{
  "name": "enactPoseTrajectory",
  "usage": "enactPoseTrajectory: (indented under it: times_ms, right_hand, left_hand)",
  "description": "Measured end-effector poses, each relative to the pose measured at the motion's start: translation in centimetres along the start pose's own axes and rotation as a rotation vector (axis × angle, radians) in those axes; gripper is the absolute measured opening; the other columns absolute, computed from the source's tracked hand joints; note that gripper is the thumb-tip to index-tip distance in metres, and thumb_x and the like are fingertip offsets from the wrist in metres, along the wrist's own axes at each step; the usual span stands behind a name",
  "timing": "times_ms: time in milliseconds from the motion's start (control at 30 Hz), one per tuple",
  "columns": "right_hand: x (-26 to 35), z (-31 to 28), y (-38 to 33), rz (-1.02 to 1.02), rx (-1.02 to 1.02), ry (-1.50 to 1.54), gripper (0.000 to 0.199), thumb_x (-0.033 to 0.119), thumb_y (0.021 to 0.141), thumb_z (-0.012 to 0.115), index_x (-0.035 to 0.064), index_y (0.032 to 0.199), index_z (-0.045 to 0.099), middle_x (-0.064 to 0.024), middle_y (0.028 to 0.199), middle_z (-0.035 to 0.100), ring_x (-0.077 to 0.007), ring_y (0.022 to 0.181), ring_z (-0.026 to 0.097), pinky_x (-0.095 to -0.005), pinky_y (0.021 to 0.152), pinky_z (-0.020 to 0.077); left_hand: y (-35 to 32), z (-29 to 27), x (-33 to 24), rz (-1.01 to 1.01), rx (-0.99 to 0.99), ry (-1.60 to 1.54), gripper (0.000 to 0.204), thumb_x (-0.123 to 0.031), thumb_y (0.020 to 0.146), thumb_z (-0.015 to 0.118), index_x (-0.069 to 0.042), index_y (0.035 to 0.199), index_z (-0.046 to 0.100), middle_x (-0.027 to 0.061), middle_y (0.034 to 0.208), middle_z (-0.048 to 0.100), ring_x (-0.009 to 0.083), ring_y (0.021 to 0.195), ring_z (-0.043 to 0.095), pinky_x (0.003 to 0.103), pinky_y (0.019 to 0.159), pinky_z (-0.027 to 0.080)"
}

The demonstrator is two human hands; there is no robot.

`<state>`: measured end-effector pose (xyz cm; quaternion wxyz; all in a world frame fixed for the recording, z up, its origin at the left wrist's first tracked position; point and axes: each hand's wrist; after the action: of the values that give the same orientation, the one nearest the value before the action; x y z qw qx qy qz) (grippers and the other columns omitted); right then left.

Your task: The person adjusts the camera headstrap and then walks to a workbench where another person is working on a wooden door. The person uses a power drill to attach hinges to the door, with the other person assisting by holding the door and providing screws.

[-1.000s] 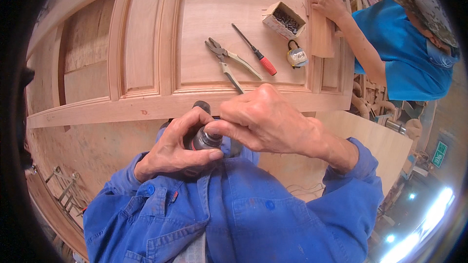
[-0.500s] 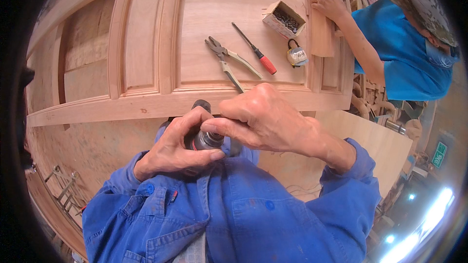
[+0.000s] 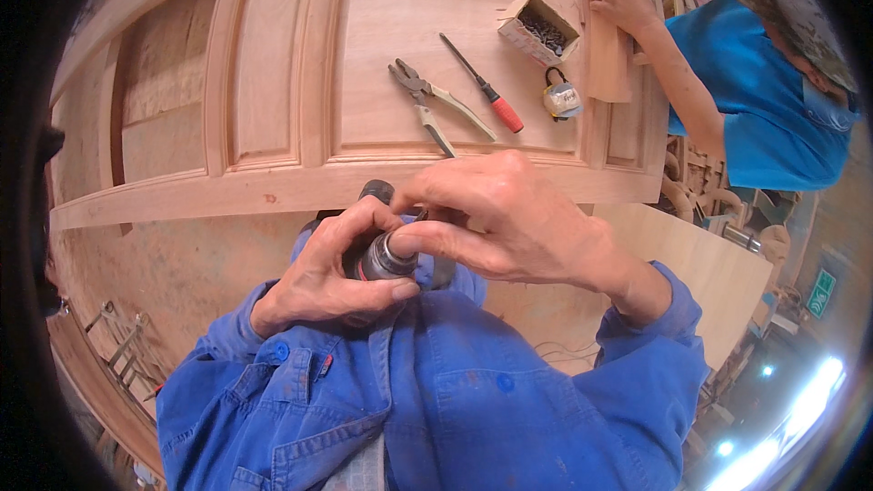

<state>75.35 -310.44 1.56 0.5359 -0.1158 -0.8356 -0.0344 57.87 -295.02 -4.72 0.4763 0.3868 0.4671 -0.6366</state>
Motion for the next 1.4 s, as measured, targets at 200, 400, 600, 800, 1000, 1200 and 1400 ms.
enactPoseTrajectory:
  times_ms: [200,400,600,800,1000,1200,1400]
  right_hand:
    - [0.3,-0.3,-0.3,-0.004,0.095,-0.151,0.029,0.023,0.092,0.075,0.0029,0.076,0.062,-0.0131,0.068,0.062,-0.0279,0.057,0.059,-0.0406,0.051,0.0419]
    - [0.0,-0.1,-0.2,-0.048,0.050,-0.159,0.045,0.024,0.095,0.072,0.0031,0.060,0.054,-0.0099,0.051,0.049,-0.0268,0.042,0.048,-0.0395,0.044,0.0353]
    - [0.5,-3.9,-1.5,0.133,-0.305,0.201,0.029,0.015,0.100,0.066,0.0026,0.075,0.057,-0.0058,0.065,0.058,-0.0143,0.059,0.059,-0.0314,0.055,0.0449]
    - [-6.8,4.8,-1.5,0.514,-0.402,0.866,0.016,0.017,0.106,0.057,0.0018,0.111,0.054,-0.0126,0.094,0.071,-0.0191,0.082,0.071,-0.0324,0.075,0.0600]
    - [-10.8,11.0,0.4,0.732,-0.566,1.294,0.017,0.012,0.102,0.053,0.0016,0.113,0.059,-0.0165,0.101,0.072,-0.0222,0.085,0.072,-0.0356,0.078,0.0607]
    - [-10.7,13.1,0.3,0.804,-0.399,1.717,0.029,0.024,0.106,0.051,0.0013,0.121,0.060,-0.0093,0.112,0.067,-0.0182,0.095,0.067,-0.0332,0.082,0.0587]
    - [-7.3,11.8,1.2,0.805,-0.433,1.618,0.049,0.046,0.108,0.051,0.0011,0.128,0.054,-0.0087,0.116,0.062,-0.0137,0.100,0.064,-0.0280,0.083,0.0587]
  left_hand:
    - [-0.1,0.1,-0.3,-0.030,0.024,0.000,0.043,-0.023,0.083,0.084,-0.002,0.110,0.059,0.0091,0.089,0.066,0.0160,0.084,0.066,0.031,0.072,0.052]
    - [0.1,0.1,-0.5,-0.009,0.016,0.003,0.042,-0.020,0.083,0.084,-0.001,0.109,0.058,0.0080,0.091,0.067,0.0153,0.084,0.066,0.030,0.076,0.052]
    - [-0.9,-1.3,0.1,0.072,-0.006,-0.105,0.047,-0.009,0.078,0.088,-0.002,0.112,0.055,0.0113,0.099,0.066,0.0201,0.093,0.068,0.034,0.079,0.055]
    - [0.3,-2.1,0.0,0.515,-0.049,-0.046,0.059,-0.014,0.074,0.093,-0.002,0.116,0.054,0.0136,0.096,0.066,0.0262,0.083,0.070,0.039,0.077,0.054]
    - [1.3,-2.3,-0.2,0.636,-0.154,0.185,0.069,-0.026,0.072,0.096,-0.002,0.119,0.053,0.0158,0.100,0.070,0.0269,0.088,0.073,0.043,0.088,0.047]
    - [2.5,-1.6,2.4,0.631,-0.233,0.075,0.070,-0.028,0.072,0.096,-0.002,0.120,0.052,0.0164,0.102,0.070,0.0282,0.090,0.072,0.045,0.092,0.045]
    - [4.3,-1.8,4.2,0.632,-0.139,-0.065,0.064,-0.030,0.069,0.098,-0.003,0.113,0.060,0.0159,0.103,0.071,0.0287,0.100,0.070,0.049,0.103,0.042]
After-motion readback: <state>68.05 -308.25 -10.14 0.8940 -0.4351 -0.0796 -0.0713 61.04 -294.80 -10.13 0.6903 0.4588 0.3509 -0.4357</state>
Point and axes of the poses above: each hand's wrist, its own y-axis towards the middle knuckle, its own z-axis out of the palm, x = y × z
